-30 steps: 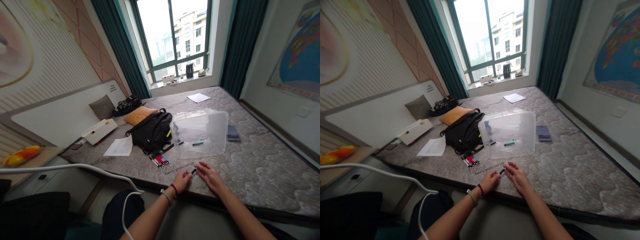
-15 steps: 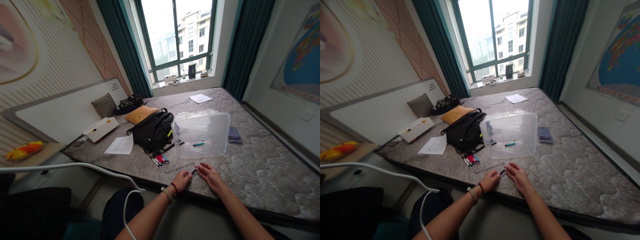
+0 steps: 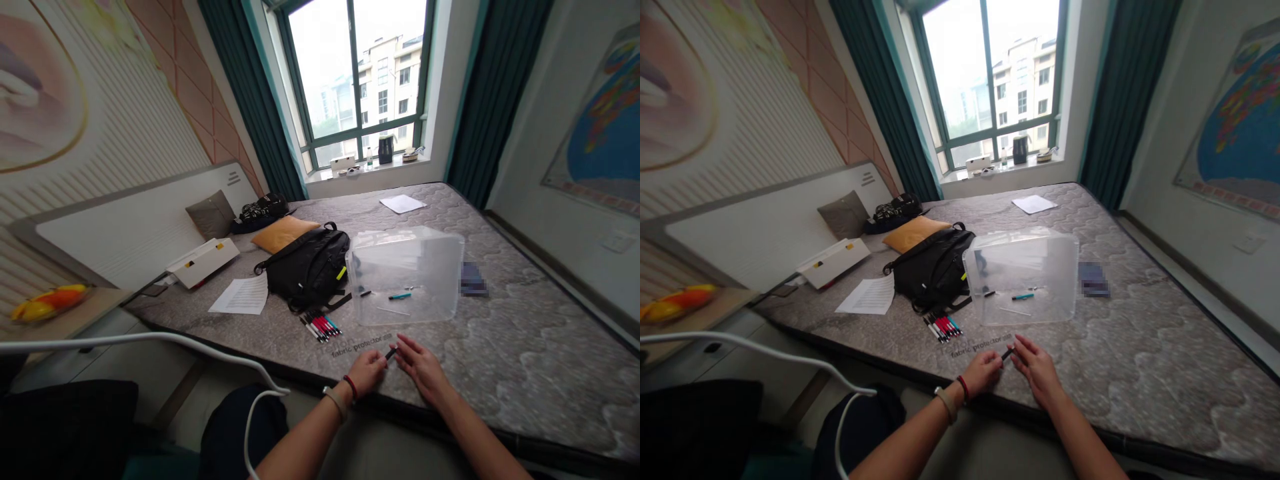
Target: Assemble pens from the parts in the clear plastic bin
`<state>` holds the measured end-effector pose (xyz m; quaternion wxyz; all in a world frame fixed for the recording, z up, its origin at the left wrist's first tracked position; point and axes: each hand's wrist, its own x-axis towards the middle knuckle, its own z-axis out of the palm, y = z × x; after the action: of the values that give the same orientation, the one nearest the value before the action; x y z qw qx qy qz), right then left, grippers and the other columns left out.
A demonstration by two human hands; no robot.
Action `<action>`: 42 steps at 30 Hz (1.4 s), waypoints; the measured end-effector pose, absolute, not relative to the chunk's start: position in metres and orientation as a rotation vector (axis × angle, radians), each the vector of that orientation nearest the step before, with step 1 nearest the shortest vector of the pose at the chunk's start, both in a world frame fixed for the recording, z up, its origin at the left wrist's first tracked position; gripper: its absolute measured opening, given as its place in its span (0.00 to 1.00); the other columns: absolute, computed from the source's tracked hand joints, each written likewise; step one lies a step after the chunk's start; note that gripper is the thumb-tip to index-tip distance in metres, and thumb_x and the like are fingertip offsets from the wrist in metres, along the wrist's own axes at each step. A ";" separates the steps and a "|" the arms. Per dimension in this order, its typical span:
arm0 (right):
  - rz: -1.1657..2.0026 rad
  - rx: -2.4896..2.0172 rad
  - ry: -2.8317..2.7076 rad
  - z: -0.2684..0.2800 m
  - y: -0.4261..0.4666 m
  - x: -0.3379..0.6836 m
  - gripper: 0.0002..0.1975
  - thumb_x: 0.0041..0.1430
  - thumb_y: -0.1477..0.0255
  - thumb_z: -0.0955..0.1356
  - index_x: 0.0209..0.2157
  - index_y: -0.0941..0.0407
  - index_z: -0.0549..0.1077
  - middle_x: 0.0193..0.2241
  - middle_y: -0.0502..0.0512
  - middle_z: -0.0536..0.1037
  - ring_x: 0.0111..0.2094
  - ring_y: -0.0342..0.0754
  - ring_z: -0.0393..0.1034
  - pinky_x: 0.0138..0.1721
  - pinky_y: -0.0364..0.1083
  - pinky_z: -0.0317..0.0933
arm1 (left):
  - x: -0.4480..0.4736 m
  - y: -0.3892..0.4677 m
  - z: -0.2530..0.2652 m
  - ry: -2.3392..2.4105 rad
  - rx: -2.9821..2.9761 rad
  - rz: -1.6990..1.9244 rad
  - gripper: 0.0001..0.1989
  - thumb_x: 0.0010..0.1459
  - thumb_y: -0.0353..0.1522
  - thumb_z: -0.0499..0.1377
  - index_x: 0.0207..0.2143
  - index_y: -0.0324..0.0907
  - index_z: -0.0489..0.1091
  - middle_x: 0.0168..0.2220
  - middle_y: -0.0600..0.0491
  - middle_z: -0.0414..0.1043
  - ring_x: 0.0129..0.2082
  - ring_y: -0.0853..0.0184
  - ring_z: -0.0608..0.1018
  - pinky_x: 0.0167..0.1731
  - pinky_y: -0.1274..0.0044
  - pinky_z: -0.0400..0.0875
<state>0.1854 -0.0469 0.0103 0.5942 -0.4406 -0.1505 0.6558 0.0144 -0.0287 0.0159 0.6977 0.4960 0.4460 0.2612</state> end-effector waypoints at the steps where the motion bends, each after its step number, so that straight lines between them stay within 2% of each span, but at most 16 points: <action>1: 1.530 -1.018 -0.346 0.009 -0.047 0.185 0.24 0.40 0.67 0.81 0.42 0.54 0.79 0.36 0.55 0.82 0.40 0.48 0.78 0.38 0.40 0.74 | 0.014 -0.029 0.016 0.993 1.099 0.571 0.24 0.48 0.53 0.62 0.29 0.42 0.63 0.14 0.65 0.54 0.14 0.77 0.56 0.19 0.80 0.47; 8: 1.515 -1.062 -0.360 0.009 -0.046 0.181 0.20 0.36 0.64 0.82 0.35 0.51 0.81 0.35 0.52 0.82 0.38 0.49 0.77 0.35 0.41 0.74 | 0.010 -0.028 0.020 0.945 1.089 0.515 0.25 0.50 0.54 0.59 0.33 0.42 0.63 0.13 0.66 0.53 0.11 0.77 0.55 0.16 0.81 0.45; 16: 1.447 -1.182 -0.471 0.008 -0.043 0.173 0.22 0.32 0.59 0.82 0.29 0.55 0.79 0.30 0.51 0.79 0.33 0.46 0.74 0.30 0.40 0.73 | 0.006 -0.027 0.014 0.950 1.109 0.511 0.24 0.53 0.54 0.57 0.35 0.41 0.65 0.14 0.65 0.55 0.11 0.77 0.55 0.15 0.81 0.47; 24: 1.465 -1.168 -0.555 0.011 -0.045 0.173 0.21 0.37 0.57 0.80 0.28 0.56 0.77 0.28 0.52 0.78 0.32 0.46 0.73 0.30 0.42 0.73 | 0.003 -0.031 0.021 0.873 1.093 0.530 0.24 0.55 0.53 0.57 0.36 0.41 0.65 0.15 0.64 0.55 0.11 0.77 0.56 0.16 0.80 0.45; 30: 1.540 -1.141 -0.545 0.017 -0.047 0.170 0.22 0.40 0.56 0.79 0.35 0.55 0.81 0.37 0.57 0.81 0.39 0.52 0.75 0.35 0.45 0.73 | 0.001 -0.032 0.024 0.864 1.086 0.542 0.25 0.54 0.55 0.57 0.35 0.41 0.63 0.16 0.64 0.57 0.11 0.77 0.57 0.16 0.81 0.46; 34: 1.598 -1.080 -0.541 0.019 -0.049 0.169 0.22 0.43 0.55 0.78 0.38 0.54 0.81 0.39 0.57 0.81 0.40 0.52 0.75 0.38 0.48 0.73 | 0.001 -0.032 0.021 0.870 1.093 0.560 0.23 0.54 0.53 0.57 0.34 0.43 0.61 0.16 0.64 0.57 0.11 0.76 0.57 0.15 0.80 0.47; 39: 1.588 -1.085 -0.576 0.018 -0.049 0.167 0.21 0.45 0.55 0.77 0.37 0.54 0.81 0.37 0.56 0.80 0.40 0.51 0.74 0.38 0.47 0.73 | 0.000 -0.032 0.023 0.866 1.095 0.561 0.20 0.57 0.50 0.56 0.35 0.42 0.62 0.17 0.64 0.58 0.11 0.76 0.57 0.16 0.80 0.47; 42: 1.562 -1.115 -0.591 0.017 -0.049 0.166 0.19 0.44 0.56 0.78 0.32 0.56 0.79 0.33 0.55 0.79 0.36 0.49 0.74 0.36 0.45 0.72 | -0.001 -0.032 0.024 0.870 1.119 0.551 0.20 0.57 0.50 0.55 0.36 0.41 0.63 0.17 0.63 0.58 0.11 0.76 0.57 0.15 0.80 0.48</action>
<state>0.1664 -0.0492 0.0172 0.5368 -0.4686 -0.2482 0.6563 -0.0006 -0.0324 0.0241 0.7245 0.5070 0.3945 0.2498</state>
